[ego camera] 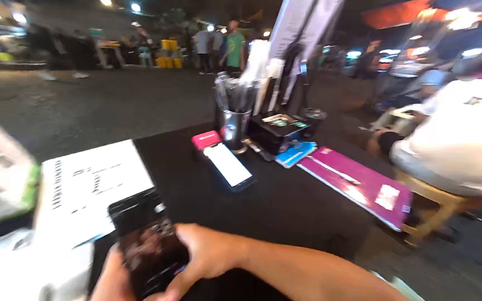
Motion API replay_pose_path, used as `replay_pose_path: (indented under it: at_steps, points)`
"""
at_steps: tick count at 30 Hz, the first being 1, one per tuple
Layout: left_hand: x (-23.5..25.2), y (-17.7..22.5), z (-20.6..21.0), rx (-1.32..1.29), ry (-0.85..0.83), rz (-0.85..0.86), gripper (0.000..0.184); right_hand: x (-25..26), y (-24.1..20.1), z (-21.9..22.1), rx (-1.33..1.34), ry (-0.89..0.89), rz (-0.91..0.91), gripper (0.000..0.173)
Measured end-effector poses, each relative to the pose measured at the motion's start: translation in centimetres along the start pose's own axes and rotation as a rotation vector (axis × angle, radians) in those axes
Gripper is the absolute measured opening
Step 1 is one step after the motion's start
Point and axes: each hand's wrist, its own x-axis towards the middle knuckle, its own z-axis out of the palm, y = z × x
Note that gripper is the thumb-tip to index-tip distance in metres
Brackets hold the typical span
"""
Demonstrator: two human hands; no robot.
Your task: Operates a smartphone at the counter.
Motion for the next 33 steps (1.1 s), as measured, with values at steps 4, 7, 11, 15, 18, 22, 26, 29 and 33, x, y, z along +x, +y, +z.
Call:
replay_pose_path:
  at_steps: [4, 7, 11, 15, 18, 22, 26, 29, 33]
  points:
    - [0.6, 0.3, 0.6, -0.073, 0.058, -0.064, 0.105, 0.2, 0.3, -0.5, 0.075, -0.054, -0.006, 0.073]
    - [0.7, 0.1, 0.5, -0.105, 0.051, -0.078, 0.106, 0.2, 0.4, -0.6, 0.093, -0.067, -0.009, 0.075]
    - [0.9, -0.5, 0.2, -0.102, 0.032, -0.060, 0.108, 0.2, 0.5, -1.0, 0.110, -0.081, 0.014, 0.077]
    - [0.9, -0.6, 0.3, -0.080, 0.041, -0.064, 0.109, 0.1, 0.6, -1.0, 0.128, -0.081, 0.010, 0.077]
    - [0.9, -0.5, 0.2, -0.082, 0.025, -0.060, 0.105, 0.1, 0.6, -1.1, 0.134, -0.084, 0.006, 0.077]
    - [0.9, -0.5, 0.2, -0.097, 0.004, -0.054, 0.104, 0.1, 0.6, -1.0, 0.131, -0.077, 0.011, 0.077]
    - [1.0, -0.5, 0.2, -0.108, 0.008, -0.072, 0.101, 0.2, 0.6, -1.1, 0.137, -0.087, 0.008, 0.076]
    - [0.9, -0.5, 0.1, -0.088, 0.009, -0.078, 0.102, 0.2, 0.7, -1.1, 0.135, -0.086, 0.004, 0.076]
    - [0.9, -0.5, 0.2, -0.103, 0.002, -0.078, 0.101, 0.1, 0.6, -1.1, 0.134, -0.079, 0.008, 0.076]
